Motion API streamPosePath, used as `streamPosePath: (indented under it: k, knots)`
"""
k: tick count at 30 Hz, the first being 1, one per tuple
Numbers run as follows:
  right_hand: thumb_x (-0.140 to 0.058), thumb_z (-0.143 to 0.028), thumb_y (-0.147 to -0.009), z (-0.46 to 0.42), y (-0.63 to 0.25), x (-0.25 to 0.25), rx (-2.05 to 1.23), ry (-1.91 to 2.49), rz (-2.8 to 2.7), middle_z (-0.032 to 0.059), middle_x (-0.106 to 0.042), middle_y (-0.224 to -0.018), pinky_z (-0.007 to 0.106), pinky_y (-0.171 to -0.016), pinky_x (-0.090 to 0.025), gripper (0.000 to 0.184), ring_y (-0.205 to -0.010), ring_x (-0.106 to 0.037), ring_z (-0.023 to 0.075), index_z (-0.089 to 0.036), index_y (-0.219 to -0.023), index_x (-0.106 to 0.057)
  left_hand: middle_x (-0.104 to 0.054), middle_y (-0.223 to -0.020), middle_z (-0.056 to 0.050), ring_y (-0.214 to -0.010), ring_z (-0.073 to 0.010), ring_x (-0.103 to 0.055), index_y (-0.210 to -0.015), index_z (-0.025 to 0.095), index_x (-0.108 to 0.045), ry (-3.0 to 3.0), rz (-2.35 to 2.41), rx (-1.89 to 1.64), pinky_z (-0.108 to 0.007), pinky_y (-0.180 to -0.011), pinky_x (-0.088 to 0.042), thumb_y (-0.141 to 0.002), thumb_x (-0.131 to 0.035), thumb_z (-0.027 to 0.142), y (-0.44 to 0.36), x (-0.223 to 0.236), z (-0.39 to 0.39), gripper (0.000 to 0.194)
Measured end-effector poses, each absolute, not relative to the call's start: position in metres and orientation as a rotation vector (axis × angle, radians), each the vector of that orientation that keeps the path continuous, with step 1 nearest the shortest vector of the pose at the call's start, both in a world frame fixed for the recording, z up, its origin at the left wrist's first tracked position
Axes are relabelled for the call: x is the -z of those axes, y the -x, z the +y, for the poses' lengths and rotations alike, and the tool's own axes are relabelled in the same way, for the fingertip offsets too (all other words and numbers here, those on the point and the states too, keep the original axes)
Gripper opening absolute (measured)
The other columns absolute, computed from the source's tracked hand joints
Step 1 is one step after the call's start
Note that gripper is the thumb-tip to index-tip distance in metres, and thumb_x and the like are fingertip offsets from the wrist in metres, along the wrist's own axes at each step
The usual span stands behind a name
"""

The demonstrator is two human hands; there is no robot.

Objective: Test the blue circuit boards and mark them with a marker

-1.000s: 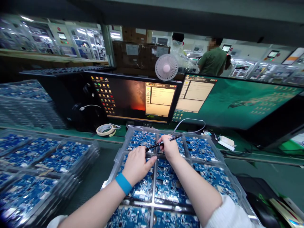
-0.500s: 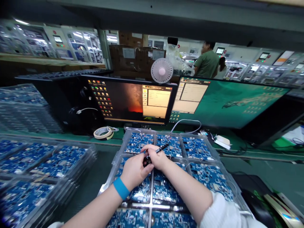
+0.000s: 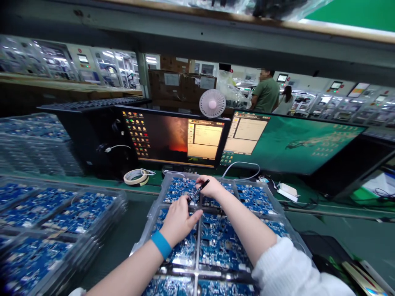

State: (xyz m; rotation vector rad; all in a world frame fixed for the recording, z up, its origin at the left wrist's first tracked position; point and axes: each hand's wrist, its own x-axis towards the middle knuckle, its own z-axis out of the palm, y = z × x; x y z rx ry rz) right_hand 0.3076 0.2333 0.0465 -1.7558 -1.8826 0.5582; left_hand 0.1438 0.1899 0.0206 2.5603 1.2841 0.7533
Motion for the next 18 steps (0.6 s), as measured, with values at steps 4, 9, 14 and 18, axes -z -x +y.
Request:
streamPosePath:
  k: [4, 9, 14, 18]
  knots:
    - [-0.050, -0.029, -0.072, 0.260, -0.283, -0.045, -0.372, 1.867, -1.932, 0.0045, -0.061, -0.073, 0.023, -0.064, -0.039, 0.018, -0.071, -0.055, 0.0143, -0.015, -0.071, -0.060, -0.054, -0.097, -0.016, -0.091, -0.0282, -0.051, -0.106, 0.006, -0.041, -2.561, 1.260, -0.677, -0.037, -0.077, -0.039, -0.077, -0.033, 0.059, -0.144, -0.019, 0.188, 0.062]
    - [-0.040, -0.034, -0.078, 0.274, -0.250, -0.037, -0.185, 2.041, -1.884, 0.0093, -0.060, -0.078, 0.026, -0.066, -0.038, 0.028, -0.075, -0.055, 0.0180, -0.014, -0.074, -0.059, -0.055, -0.092, -0.014, -0.087, -0.0284, -0.052, -0.102, 0.008, -0.043, -2.552, 1.260, -0.685, -0.038, -0.075, -0.040, -0.075, -0.035, 0.061, -0.144, -0.019, 0.186, 0.060]
    - [-0.033, -0.025, -0.080, 0.276, -0.243, -0.031, -0.079, 2.177, -1.797, 0.0121, -0.059, -0.083, 0.028, -0.067, -0.037, 0.027, -0.079, -0.055, 0.0202, -0.012, -0.082, -0.056, -0.055, -0.090, -0.013, -0.086, -0.0276, -0.052, -0.099, 0.008, -0.043, -2.551, 1.245, -0.720, -0.038, -0.075, -0.040, -0.075, -0.034, 0.061, -0.146, -0.019, 0.186, 0.059]
    - [-0.033, -0.026, -0.079, 0.277, -0.245, -0.032, -0.053, 2.199, -1.721, 0.0086, -0.060, -0.076, 0.025, -0.061, -0.036, 0.026, -0.073, -0.056, 0.0190, -0.014, -0.078, -0.056, -0.055, -0.090, -0.014, -0.085, -0.0286, -0.053, -0.099, 0.007, -0.044, -2.560, 1.255, -0.698, -0.039, -0.074, -0.040, -0.075, -0.032, 0.062, -0.147, -0.019, 0.186, 0.061]
